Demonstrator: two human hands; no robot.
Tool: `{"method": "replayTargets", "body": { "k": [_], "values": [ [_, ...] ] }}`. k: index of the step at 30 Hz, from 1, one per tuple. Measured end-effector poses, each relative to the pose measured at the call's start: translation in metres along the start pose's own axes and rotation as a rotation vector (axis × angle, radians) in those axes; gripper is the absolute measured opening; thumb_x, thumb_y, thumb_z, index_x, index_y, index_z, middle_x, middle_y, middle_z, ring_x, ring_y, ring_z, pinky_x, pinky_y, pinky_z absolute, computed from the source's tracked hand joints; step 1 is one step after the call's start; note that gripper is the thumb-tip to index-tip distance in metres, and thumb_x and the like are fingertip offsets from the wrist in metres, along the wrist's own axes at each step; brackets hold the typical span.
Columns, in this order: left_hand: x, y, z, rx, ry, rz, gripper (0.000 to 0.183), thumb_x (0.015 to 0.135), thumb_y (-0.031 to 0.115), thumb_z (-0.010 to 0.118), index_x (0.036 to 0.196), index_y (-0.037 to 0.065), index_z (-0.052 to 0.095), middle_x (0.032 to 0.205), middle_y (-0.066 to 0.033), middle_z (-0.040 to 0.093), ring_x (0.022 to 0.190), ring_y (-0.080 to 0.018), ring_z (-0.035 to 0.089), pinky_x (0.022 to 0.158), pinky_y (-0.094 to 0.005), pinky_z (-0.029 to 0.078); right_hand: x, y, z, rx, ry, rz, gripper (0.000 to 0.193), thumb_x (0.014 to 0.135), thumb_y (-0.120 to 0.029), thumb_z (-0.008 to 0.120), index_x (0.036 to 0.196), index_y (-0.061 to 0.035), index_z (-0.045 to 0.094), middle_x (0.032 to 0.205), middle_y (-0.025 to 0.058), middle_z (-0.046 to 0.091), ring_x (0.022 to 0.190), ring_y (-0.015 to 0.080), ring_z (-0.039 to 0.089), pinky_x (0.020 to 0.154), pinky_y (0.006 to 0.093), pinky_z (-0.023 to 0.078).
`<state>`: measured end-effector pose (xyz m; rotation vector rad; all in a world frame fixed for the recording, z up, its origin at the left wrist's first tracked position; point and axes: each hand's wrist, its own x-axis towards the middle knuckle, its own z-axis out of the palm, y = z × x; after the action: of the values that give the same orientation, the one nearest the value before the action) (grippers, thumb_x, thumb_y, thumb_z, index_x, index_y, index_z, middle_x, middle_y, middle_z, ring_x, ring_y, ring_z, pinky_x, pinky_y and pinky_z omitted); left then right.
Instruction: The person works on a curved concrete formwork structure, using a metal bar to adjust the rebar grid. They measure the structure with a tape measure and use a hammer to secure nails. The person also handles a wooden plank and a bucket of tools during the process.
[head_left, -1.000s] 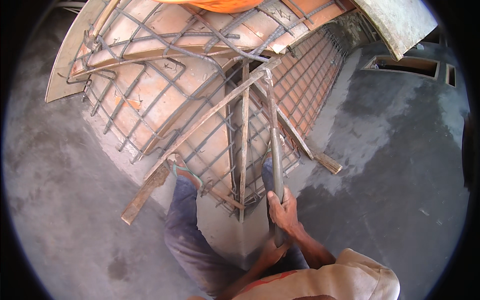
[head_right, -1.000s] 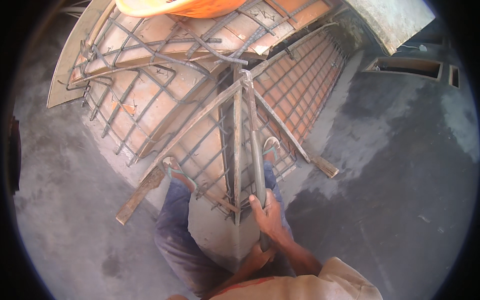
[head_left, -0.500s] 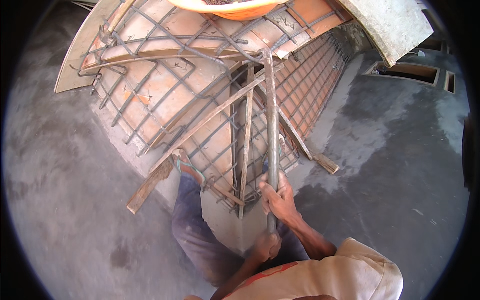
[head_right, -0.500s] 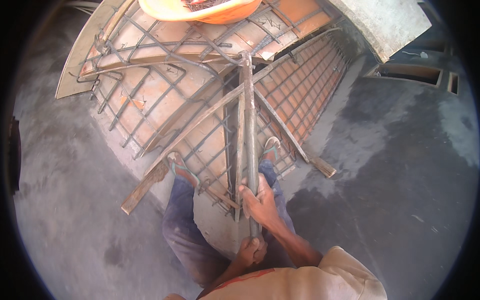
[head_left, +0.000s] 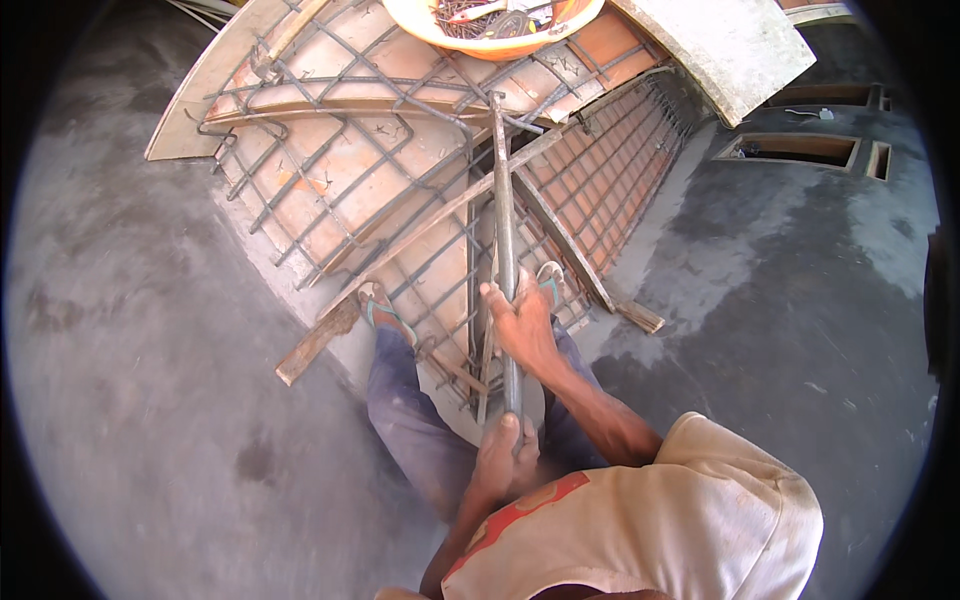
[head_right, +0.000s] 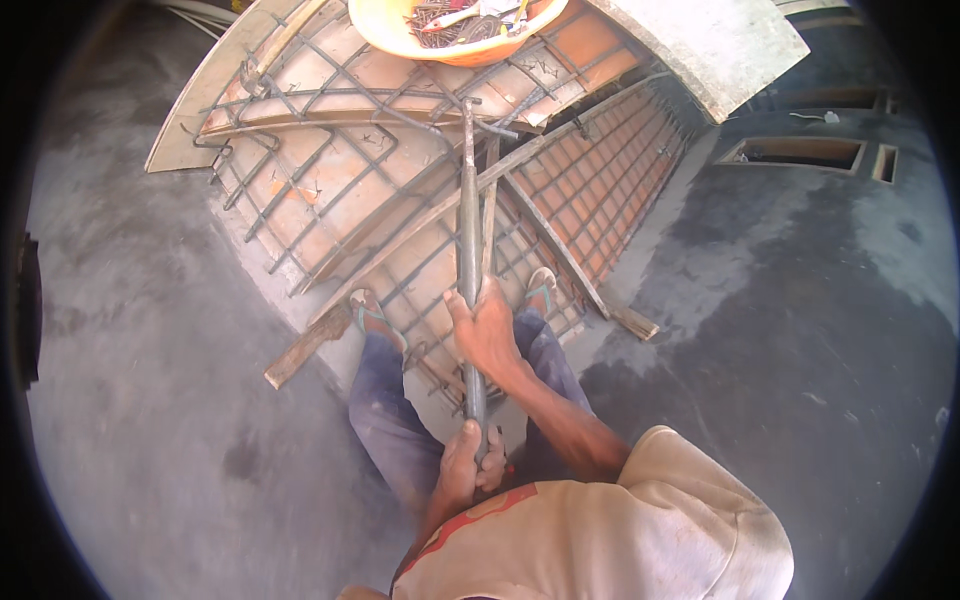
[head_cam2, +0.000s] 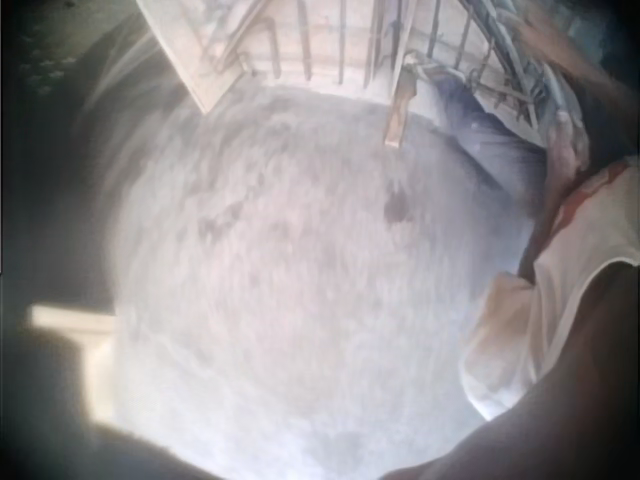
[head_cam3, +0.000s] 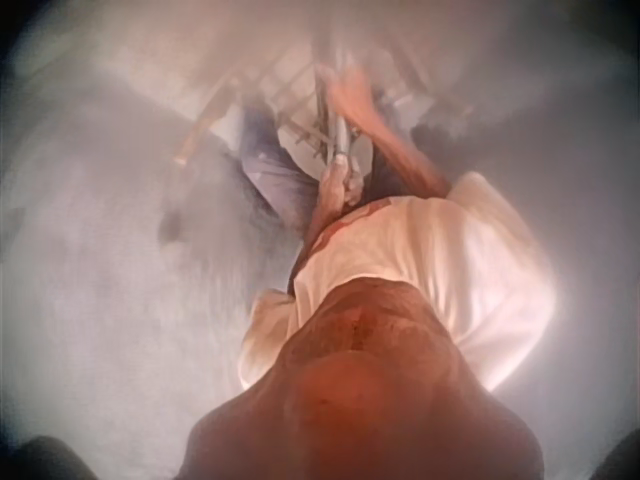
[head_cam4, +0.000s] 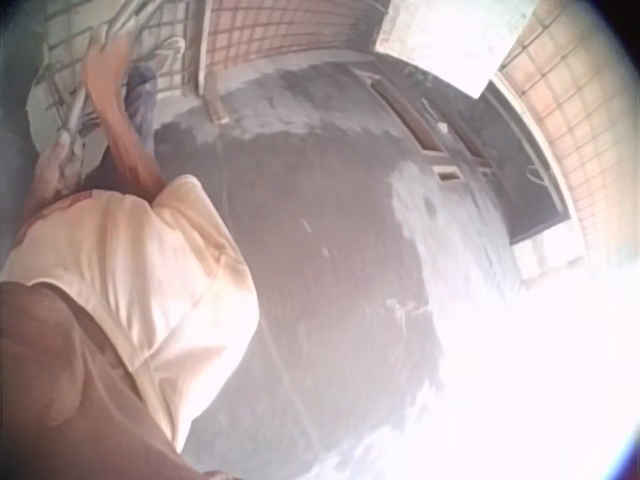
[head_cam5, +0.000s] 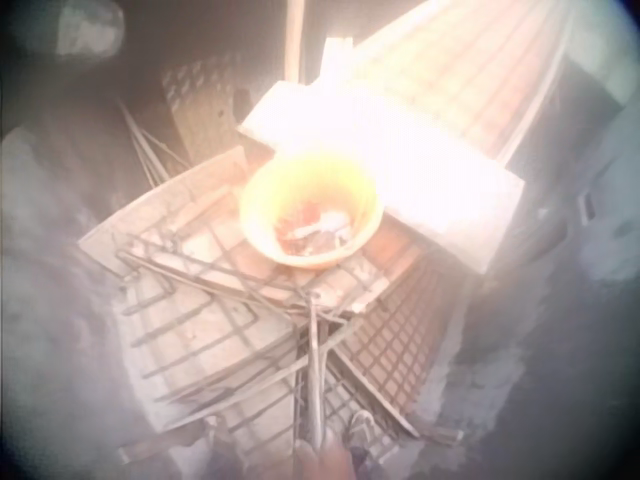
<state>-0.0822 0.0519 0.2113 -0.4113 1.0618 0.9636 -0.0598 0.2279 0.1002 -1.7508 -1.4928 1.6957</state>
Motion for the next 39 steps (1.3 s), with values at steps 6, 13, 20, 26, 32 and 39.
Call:
{"method": "replayTargets", "body": {
  "k": [6,13,20,26,32,39],
  "values": [
    [-0.023,0.033,-0.005,0.069,-0.037,-0.004,0.052,0.111,0.058,0.042,0.104,0.007,0.053,0.070,0.0011,0.045,0.044,-0.0057,0.035,0.039,-0.0247,0.033,-0.010,-0.047,-0.005,0.102,-0.064,0.143,0.041,0.101,-0.022,0.067,0.122,0.0081,0.048,0.083,0.0200,0.066,0.062,0.0297,0.068,0.057,0.0434,0.054],
    [-0.036,0.024,-0.004,0.193,-0.005,-0.067,0.045,0.113,0.049,0.042,0.100,0.007,0.052,0.070,0.0012,0.046,0.047,-0.0074,0.037,0.041,-0.0263,0.034,-0.029,-0.038,-0.015,0.382,-0.105,0.259,0.031,0.104,-0.017,0.062,0.117,0.0037,0.043,0.078,0.0113,0.058,0.046,0.0178,0.060,0.039,0.0345,0.048],
    [-0.036,0.012,-0.011,0.241,-0.001,-0.084,0.044,0.113,0.050,0.042,0.099,0.009,0.052,0.069,0.0019,0.046,0.047,-0.0077,0.038,0.042,-0.0268,0.033,-0.040,-0.035,-0.026,0.291,-0.075,0.292,0.031,0.104,-0.017,0.062,0.117,0.0034,0.042,0.078,0.0111,0.058,0.049,0.0172,0.061,0.040,0.0345,0.050],
    [-0.040,0.038,-0.014,0.095,-0.043,-0.172,0.049,0.109,0.058,0.045,0.099,0.011,0.052,0.067,0.0034,0.043,0.044,-0.0051,0.033,0.039,-0.0243,0.028,-0.033,-0.032,-0.017,0.221,-0.097,0.241,0.043,0.103,-0.017,0.064,0.125,0.0090,0.037,0.085,0.0173,0.063,0.051,0.0206,0.065,0.042,0.0362,0.054],
    [-0.056,0.119,-0.045,0.058,-0.095,-0.316,0.054,0.103,0.066,0.052,0.099,0.012,0.053,0.066,0.0068,0.039,0.042,-0.0013,0.029,0.036,-0.0217,0.023,-0.014,-0.065,0.025,0.341,-0.141,0.305,0.042,0.103,-0.013,0.062,0.123,0.0032,0.028,0.099,0.0193,0.054,0.055,0.0239,0.066,0.043,0.0372,0.058],
    [-0.077,0.245,-0.061,0.402,0.021,-0.289,0.054,0.103,0.065,0.054,0.098,0.011,0.056,0.062,0.0072,0.042,0.040,-0.0009,0.032,0.033,-0.0210,0.025,0.012,-0.111,0.080,0.652,-0.088,0.398,0.044,0.103,-0.011,0.062,0.120,0.0008,0.023,0.094,0.0178,0.050,0.056,0.0272,0.066,0.042,0.0396,0.062]
  ]
}}
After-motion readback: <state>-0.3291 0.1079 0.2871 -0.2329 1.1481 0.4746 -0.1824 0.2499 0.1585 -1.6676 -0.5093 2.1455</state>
